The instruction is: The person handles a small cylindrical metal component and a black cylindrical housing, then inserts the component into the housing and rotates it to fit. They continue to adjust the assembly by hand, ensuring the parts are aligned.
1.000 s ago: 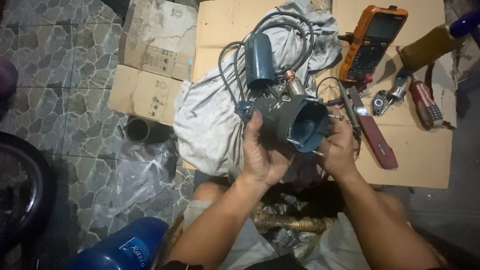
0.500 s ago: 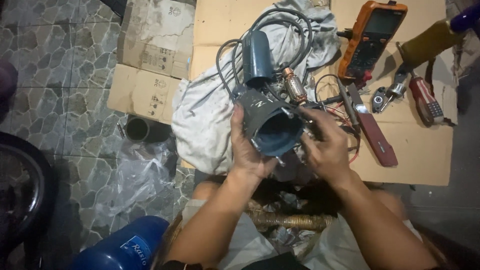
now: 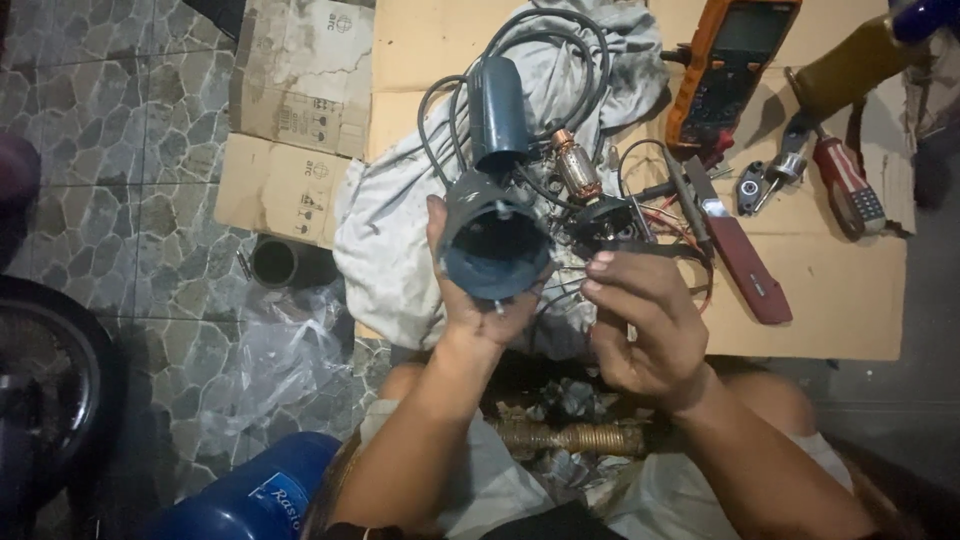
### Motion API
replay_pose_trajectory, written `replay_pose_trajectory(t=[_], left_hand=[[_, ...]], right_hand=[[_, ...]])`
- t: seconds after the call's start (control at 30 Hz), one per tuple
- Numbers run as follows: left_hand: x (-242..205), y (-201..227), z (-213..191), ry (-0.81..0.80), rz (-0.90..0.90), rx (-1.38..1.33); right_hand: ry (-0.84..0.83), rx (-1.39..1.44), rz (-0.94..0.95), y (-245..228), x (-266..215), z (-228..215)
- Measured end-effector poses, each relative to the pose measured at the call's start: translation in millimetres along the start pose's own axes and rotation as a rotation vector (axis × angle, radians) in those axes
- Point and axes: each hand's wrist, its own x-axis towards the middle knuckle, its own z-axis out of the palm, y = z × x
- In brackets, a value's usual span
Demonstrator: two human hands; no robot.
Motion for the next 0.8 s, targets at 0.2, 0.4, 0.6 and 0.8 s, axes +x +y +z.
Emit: replay_pose_trajectory(t=[0.2, 0.4, 0.6, 0.8], left_hand=[[-1.0, 0.0, 9.2, -0.009, 0.030, 0.039], [9.6, 1.2, -8.8, 0.022, 0.000, 0.101], [6.0, -4.1, -9.6, 0.077, 0.055, 0.088], [-12.9, -14.6, 4.6, 0.013, 0.241, 0.474]], right_hand=[[0.004, -0.015, 0.020, -0.2, 4.6, -2.6], [-0.003, -0.050, 0.036, -2.7, 4.8, -1.9], [0.020, -0.117, -0.094, 2.2, 0.4, -0.1], [-0.182, -0.244, -0.075, -3.3, -2.4, 5.2]])
